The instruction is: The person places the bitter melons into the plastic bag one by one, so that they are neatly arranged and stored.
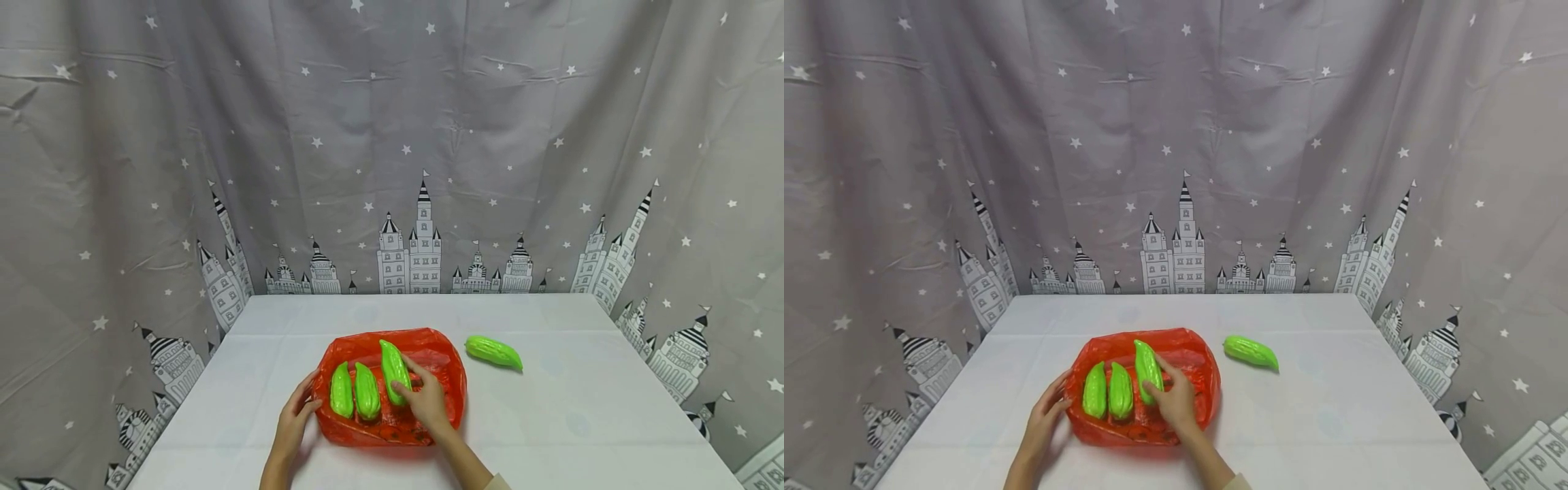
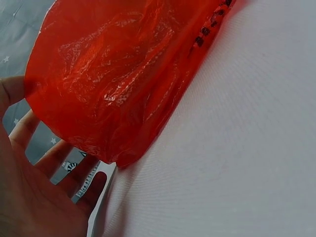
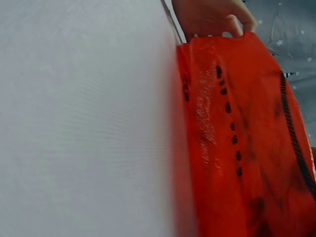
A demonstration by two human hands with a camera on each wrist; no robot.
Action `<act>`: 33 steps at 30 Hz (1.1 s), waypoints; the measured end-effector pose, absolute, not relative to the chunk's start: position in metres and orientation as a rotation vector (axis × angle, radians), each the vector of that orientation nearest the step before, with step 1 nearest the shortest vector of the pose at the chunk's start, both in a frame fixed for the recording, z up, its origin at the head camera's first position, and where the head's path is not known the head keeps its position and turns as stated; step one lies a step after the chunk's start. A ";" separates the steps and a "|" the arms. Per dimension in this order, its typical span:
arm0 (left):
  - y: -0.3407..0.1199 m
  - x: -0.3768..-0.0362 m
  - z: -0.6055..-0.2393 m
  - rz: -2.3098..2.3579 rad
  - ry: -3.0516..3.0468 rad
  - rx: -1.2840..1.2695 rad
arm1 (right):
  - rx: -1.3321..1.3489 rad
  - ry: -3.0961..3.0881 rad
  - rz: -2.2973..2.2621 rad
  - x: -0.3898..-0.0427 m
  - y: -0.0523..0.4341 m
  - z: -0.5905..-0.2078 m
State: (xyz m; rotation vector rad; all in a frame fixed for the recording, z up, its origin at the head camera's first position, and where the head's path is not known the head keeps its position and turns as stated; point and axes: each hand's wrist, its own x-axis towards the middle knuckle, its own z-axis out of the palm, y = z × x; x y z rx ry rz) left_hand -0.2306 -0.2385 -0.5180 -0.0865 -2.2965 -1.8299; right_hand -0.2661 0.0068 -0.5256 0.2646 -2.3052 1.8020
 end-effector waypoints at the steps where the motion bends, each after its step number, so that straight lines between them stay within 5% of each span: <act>1: -0.238 -0.230 -0.518 -1.829 -2.299 -0.086 | 0.262 -2.309 1.817 -0.266 0.006 -0.527; 14: -0.251 -0.248 -0.552 -1.817 -2.293 -0.086 | 0.242 -2.389 1.812 -0.269 -0.003 -0.538; 33: -0.250 -0.247 -0.548 -1.825 -2.283 -0.110 | 0.238 -2.509 1.741 -0.268 -0.008 -0.539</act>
